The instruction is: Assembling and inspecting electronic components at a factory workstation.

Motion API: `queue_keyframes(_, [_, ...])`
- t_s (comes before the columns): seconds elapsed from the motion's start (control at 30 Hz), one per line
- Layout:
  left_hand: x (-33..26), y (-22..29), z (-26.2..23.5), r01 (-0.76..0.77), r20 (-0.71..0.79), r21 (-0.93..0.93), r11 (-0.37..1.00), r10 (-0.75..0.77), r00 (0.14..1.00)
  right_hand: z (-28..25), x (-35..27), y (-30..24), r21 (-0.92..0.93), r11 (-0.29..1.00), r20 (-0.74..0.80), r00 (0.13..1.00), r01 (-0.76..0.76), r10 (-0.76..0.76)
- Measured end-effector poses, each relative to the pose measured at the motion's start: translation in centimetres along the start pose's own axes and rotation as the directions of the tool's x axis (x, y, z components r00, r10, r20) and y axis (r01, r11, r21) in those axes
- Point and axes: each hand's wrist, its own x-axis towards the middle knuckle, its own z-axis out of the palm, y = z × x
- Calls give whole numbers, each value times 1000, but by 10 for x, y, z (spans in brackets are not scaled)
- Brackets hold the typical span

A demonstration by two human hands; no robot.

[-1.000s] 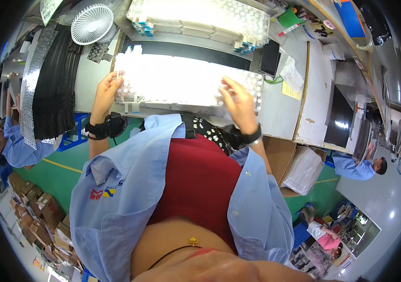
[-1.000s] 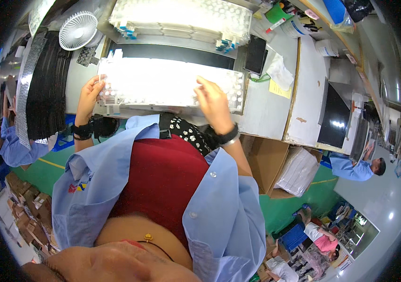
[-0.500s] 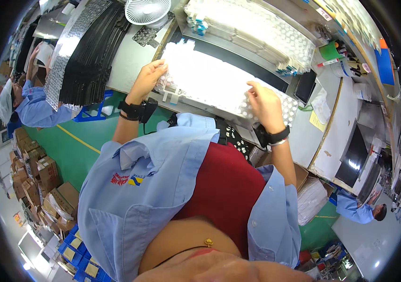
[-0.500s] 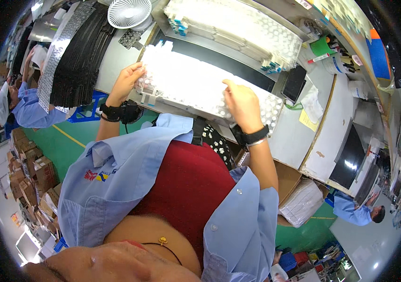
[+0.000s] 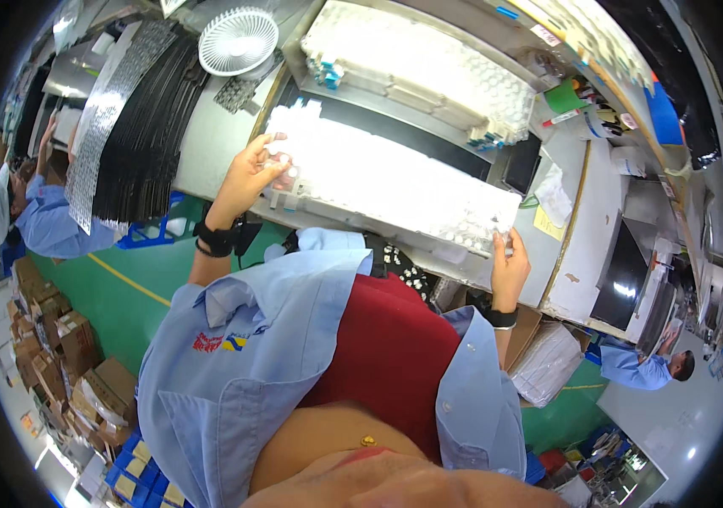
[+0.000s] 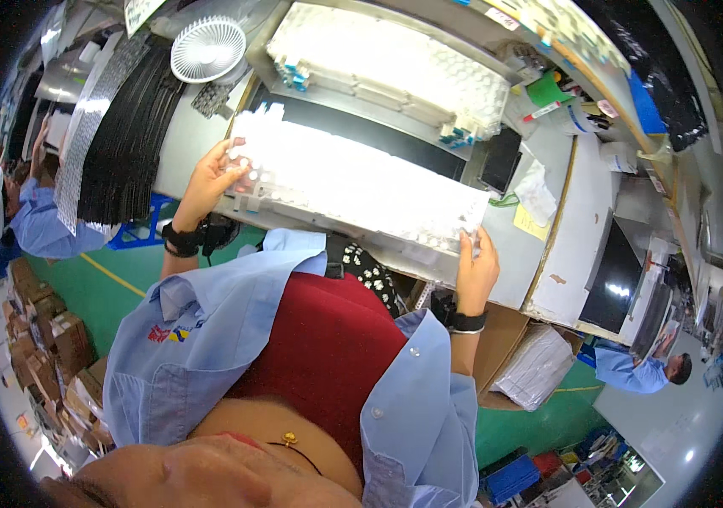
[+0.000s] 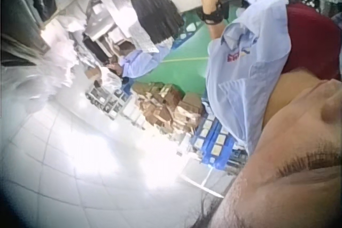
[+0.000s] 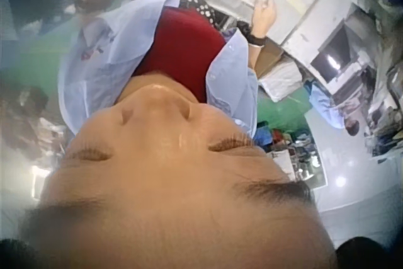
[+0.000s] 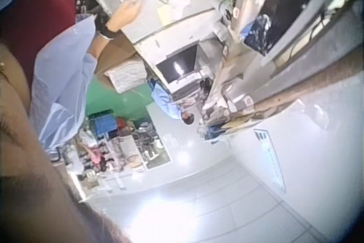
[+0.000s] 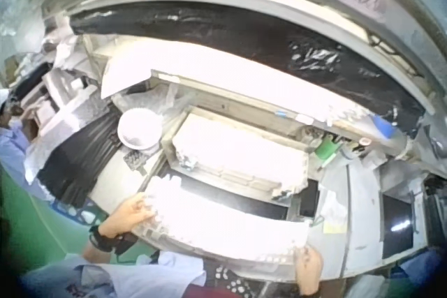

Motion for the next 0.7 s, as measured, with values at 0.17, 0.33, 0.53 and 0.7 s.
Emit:
queue_keyframes(0.17, [48, 20, -6, -207, -66, -12, 978, 206, 976, -10, 47, -5, 674, 720, 20, 978, -166, 207])
queue_keyframes(0.33, [139, 86, 10, -470, 29, 865, 178, 916, 400, 11, 166, -16, 849, 516, 25, 984, -113, 174])
queue_keyframes(0.53, [193, 47, 50, -462, 399, 887, 14, 481, 781, 49, 239, -6, 122, 978, -291, 948, 169, -128])
queue_keyframes(0.7, [225, 27, 40, -443, 392, 896, 29, 418, 820, 62, 239, -22, -249, 949, 4, 980, 195, -200])
